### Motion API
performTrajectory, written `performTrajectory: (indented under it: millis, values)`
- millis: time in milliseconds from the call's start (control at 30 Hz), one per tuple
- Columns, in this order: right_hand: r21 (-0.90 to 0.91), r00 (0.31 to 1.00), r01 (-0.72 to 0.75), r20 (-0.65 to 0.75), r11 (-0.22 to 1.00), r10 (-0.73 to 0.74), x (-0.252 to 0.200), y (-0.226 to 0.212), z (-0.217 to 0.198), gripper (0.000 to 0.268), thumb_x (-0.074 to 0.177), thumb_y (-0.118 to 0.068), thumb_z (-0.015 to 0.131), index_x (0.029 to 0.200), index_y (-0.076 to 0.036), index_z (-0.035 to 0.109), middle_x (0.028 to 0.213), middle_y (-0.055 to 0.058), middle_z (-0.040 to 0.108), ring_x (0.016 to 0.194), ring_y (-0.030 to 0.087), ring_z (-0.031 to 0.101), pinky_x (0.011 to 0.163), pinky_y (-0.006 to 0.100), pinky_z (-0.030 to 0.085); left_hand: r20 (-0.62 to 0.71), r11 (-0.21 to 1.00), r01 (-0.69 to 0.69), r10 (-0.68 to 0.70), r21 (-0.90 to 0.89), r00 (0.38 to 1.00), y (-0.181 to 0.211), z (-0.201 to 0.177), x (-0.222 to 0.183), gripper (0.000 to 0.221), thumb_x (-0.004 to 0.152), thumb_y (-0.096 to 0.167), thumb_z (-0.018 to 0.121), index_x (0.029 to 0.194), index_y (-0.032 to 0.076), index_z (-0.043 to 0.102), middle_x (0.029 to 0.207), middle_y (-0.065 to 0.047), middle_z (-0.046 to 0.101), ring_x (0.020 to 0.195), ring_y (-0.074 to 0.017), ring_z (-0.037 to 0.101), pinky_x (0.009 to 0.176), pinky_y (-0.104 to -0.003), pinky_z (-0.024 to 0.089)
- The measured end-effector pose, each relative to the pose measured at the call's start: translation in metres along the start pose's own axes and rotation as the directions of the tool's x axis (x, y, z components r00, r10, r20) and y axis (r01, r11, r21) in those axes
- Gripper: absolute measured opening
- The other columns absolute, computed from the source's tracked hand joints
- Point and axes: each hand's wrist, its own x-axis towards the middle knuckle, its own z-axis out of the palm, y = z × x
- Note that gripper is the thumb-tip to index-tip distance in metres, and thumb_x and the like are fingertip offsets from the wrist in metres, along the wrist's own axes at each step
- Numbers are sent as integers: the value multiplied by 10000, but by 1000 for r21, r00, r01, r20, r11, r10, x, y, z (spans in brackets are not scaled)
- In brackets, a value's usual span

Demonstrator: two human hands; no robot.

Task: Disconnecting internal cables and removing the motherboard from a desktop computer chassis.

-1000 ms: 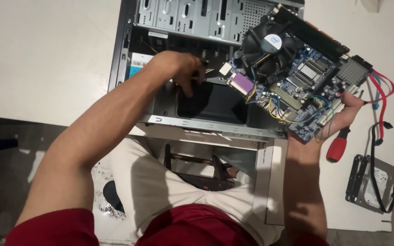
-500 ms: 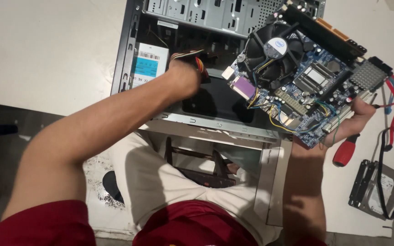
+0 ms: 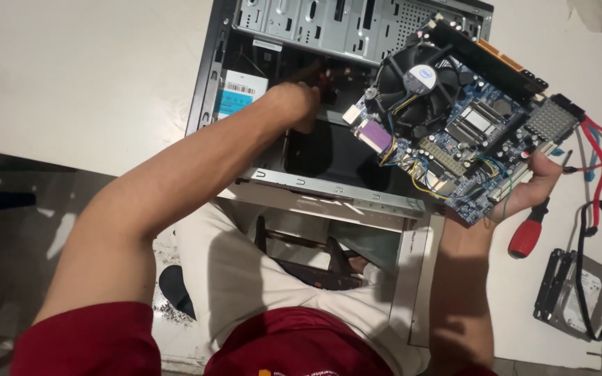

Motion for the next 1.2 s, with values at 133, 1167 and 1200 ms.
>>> performTrajectory:
  millis: [133,1167,1200]
  values:
    - [116,997,-36,-66,993,44,1,-3,0,298,880,-334,545,1083,-149,661,1134,-11,681,1072,145,593,1041,342,474,-20,999,-10,9,-40,1000,-1,-7,0,300,763,169,713,1027,46,784,914,-144,765,769,-348,721,707,-439,594]
    - [185,984,-23,-171,983,55,3,0,-18,282,874,-275,520,1063,-115,654,1062,16,691,983,143,613,968,305,492,29,981,16,-11,-195,1000,-5,-25,-1,307,827,238,647,1014,31,776,931,-152,764,809,-374,703,758,-451,575]
    - [185,984,-16,-170,983,48,3,0,-17,282,874,-275,520,1063,-115,654,1062,16,691,983,143,613,968,305,492,24,981,13,-8,-191,1000,-4,-30,-6,307,827,238,647,1014,31,776,931,-152,764,809,-374,703,758,-451,575]
